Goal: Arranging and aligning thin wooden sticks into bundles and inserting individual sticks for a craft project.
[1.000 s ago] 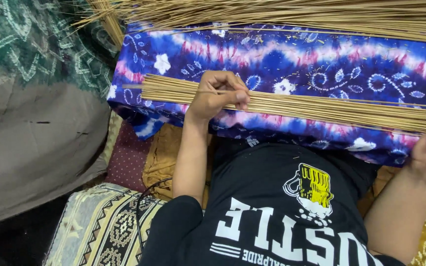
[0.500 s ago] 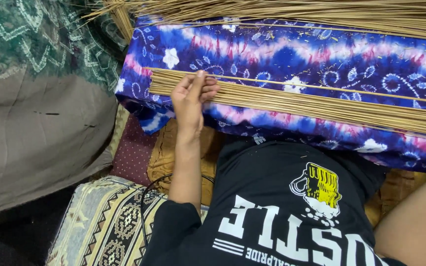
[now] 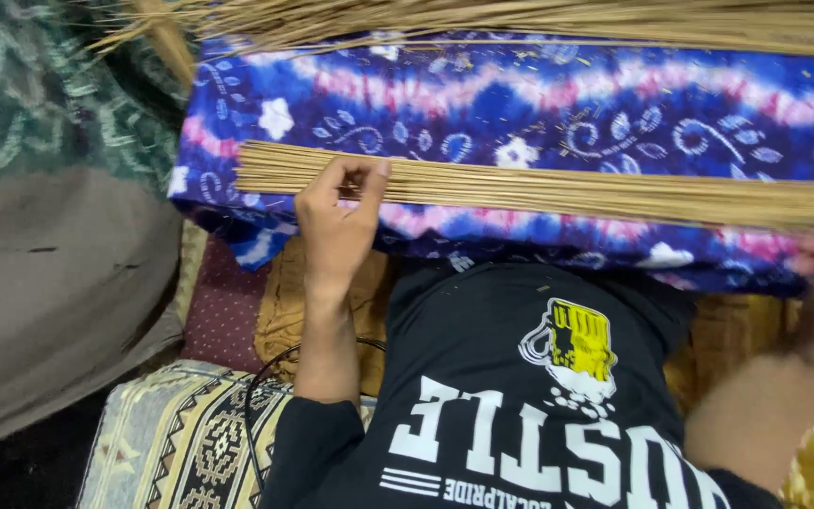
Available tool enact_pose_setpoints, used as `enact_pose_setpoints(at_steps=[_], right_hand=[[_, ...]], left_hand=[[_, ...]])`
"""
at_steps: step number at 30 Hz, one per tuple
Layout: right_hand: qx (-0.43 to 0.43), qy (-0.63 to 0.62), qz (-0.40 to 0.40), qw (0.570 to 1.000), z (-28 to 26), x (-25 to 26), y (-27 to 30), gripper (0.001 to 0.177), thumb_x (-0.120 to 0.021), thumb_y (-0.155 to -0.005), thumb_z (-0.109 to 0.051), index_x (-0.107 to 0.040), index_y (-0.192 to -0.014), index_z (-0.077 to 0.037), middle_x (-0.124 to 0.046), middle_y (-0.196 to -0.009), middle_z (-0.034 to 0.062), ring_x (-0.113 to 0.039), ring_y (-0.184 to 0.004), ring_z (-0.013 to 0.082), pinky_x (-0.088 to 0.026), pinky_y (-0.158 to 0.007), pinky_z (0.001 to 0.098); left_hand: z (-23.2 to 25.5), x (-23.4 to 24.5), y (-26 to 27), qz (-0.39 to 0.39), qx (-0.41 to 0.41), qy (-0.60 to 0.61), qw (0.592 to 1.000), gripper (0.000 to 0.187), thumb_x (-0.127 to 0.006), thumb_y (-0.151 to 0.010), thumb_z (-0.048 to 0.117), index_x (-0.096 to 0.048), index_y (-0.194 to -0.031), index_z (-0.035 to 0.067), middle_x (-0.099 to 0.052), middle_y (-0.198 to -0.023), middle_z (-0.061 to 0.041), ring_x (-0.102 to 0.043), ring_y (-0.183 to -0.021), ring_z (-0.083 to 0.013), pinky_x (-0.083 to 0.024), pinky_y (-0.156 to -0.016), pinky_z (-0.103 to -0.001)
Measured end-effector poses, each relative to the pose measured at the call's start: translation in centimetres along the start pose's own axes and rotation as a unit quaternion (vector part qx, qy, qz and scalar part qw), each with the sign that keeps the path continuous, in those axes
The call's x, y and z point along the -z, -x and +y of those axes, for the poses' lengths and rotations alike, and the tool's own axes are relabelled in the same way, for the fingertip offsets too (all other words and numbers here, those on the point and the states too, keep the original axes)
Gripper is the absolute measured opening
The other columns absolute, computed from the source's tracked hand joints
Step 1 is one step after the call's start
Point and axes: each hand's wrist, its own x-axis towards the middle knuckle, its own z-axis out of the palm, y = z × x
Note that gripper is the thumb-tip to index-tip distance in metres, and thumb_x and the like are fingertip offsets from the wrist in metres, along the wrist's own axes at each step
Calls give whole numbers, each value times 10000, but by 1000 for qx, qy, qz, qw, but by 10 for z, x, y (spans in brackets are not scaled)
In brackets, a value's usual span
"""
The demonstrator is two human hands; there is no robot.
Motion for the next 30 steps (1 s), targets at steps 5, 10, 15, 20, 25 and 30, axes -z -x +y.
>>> enact_pose_setpoints(at_steps=[5, 10, 15, 20, 25, 30], right_hand=[[414, 85, -65, 904, -171, -69, 96, 205, -638, -1275, 2, -713, -1131, 127, -719, -983, 208, -697, -891, 315, -531, -878, 419], [524, 233, -224, 788, -199, -117, 103, 700, -725, -989, -232, -400, -1575, -29, -388, -1646, 241, -416, -1503, 427, -336, -1223, 670], [502, 371, -240, 743, -189, -124, 103, 712, -535, -1033, -406, -355, -1615, -37, -333, -1689, 178, -336, -1546, 355, -255, -1191, 675], [490, 393, -252, 736, -185, -123, 104, 740, -431, -1045, -512, -328, -1638, -82, -317, -1704, 124, -310, -1558, 298, -203, -1227, 611], [495, 410, -240, 728, -183, -118, 105, 728, -377, -1040, -573, -317, -1651, -182, -291, -1721, 56, -307, -1563, 293, -225, -1208, 634], [478, 400, -254, 740, -182, -115, 109, 755, -359, -1028, -603, -273, -1659, -196, -258, -1725, 49, -257, -1575, 301, -162, -1229, 636]], left_hand=[[27, -43, -6, -135, -201, -51, 969, 263, -719, -981, 314, -685, -1044, 61, -712, -1042, -72, -642, -1065, -264, -404, -993, -440], [34, -85, -2, -340, -265, -195, 881, 741, -506, -1039, 585, -388, -1554, 66, -321, -1648, -177, -269, -1547, -356, -251, -1244, -589], [20, -99, 12, -337, -311, -290, 840, 858, -459, -1040, 701, -272, -1633, 109, -212, -1705, -125, -164, -1587, -327, -241, -1254, -570], [18, -94, 14, -341, -320, -315, 826, 872, -432, -1051, 737, -190, -1662, 164, -176, -1728, -79, -149, -1604, -294, -221, -1274, -559], [16, -85, 16, -338, -313, -312, 831, 891, -431, -1037, 741, -192, -1664, 155, -169, -1732, -53, -147, -1608, -266, -169, -1287, -534], [15, -82, 25, -333, -287, -321, 839, 920, -410, -1021, 751, -198, -1656, 121, -174, -1727, -75, -140, -1602, -281, -155, -1281, -533]])
